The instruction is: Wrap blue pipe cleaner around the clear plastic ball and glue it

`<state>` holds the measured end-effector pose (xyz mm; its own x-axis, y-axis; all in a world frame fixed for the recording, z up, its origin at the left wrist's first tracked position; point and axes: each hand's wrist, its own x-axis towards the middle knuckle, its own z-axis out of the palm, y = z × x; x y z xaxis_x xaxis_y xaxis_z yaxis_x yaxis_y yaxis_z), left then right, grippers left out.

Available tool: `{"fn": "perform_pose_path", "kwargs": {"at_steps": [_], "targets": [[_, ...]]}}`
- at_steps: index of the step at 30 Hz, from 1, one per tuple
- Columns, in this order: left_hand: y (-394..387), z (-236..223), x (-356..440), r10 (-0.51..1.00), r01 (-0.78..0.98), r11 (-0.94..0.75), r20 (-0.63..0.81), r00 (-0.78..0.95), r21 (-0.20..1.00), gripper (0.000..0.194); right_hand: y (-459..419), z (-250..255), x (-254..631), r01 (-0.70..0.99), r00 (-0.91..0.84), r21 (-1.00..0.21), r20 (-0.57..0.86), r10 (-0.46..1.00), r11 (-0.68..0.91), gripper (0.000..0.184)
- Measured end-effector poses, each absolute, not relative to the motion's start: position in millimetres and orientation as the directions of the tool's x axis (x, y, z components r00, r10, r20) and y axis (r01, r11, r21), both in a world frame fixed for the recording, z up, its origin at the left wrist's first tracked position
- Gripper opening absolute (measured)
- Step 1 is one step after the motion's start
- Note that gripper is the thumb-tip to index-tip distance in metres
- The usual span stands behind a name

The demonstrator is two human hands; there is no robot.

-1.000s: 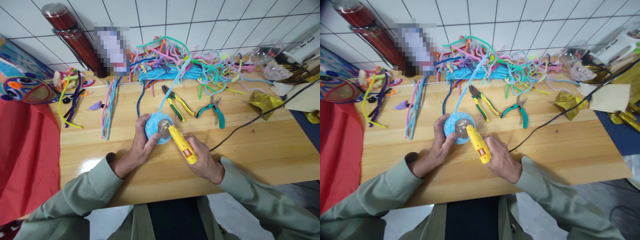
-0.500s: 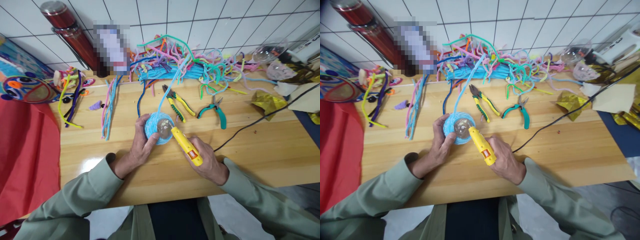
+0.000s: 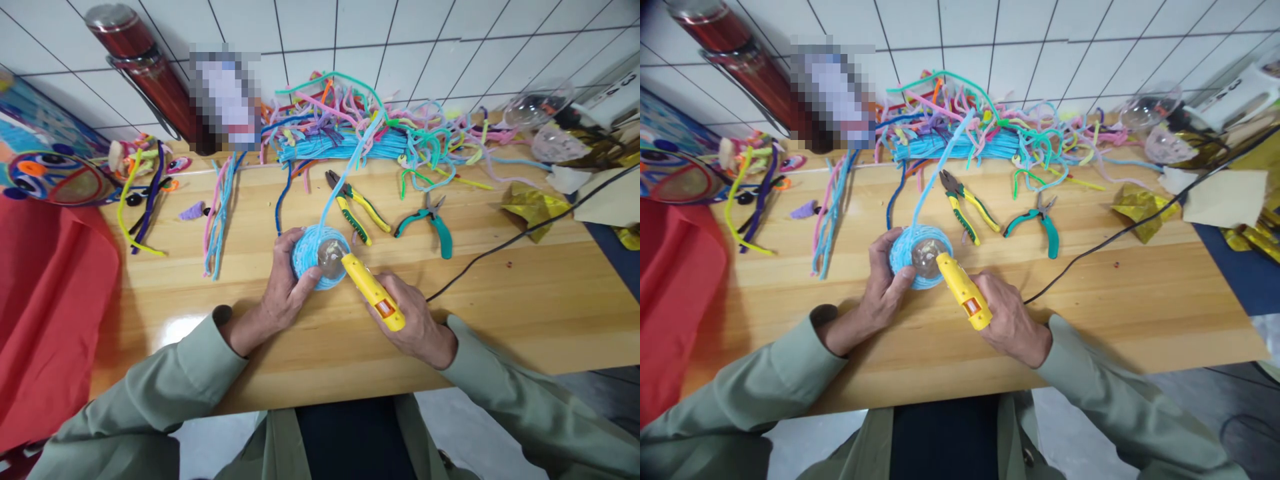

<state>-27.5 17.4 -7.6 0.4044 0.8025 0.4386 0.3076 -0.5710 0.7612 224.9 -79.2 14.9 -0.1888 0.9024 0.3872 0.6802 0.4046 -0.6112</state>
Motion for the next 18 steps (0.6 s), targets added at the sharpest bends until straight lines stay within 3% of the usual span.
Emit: {"fn": "perform_pose_path", "kwargs": {"at_steps": [5, 18], "targets": [[17.0, -7.9, -27.4, 0.804, 0.294, -0.567, 0.439, 0.402, 0.769, 0.059, -80.5, 15.1, 225.9, 0.706, -0.134, -0.612, 0.379, 0.916, 0.357, 0.015], [18.0, -7.4, -28.1, 0.795, 0.299, -0.577, 0.440, 0.417, 0.760, 0.060, -78.8, 17.9, 227.2, 0.659, -0.195, -0.621, 0.403, 0.894, 0.424, 0.016]]}}
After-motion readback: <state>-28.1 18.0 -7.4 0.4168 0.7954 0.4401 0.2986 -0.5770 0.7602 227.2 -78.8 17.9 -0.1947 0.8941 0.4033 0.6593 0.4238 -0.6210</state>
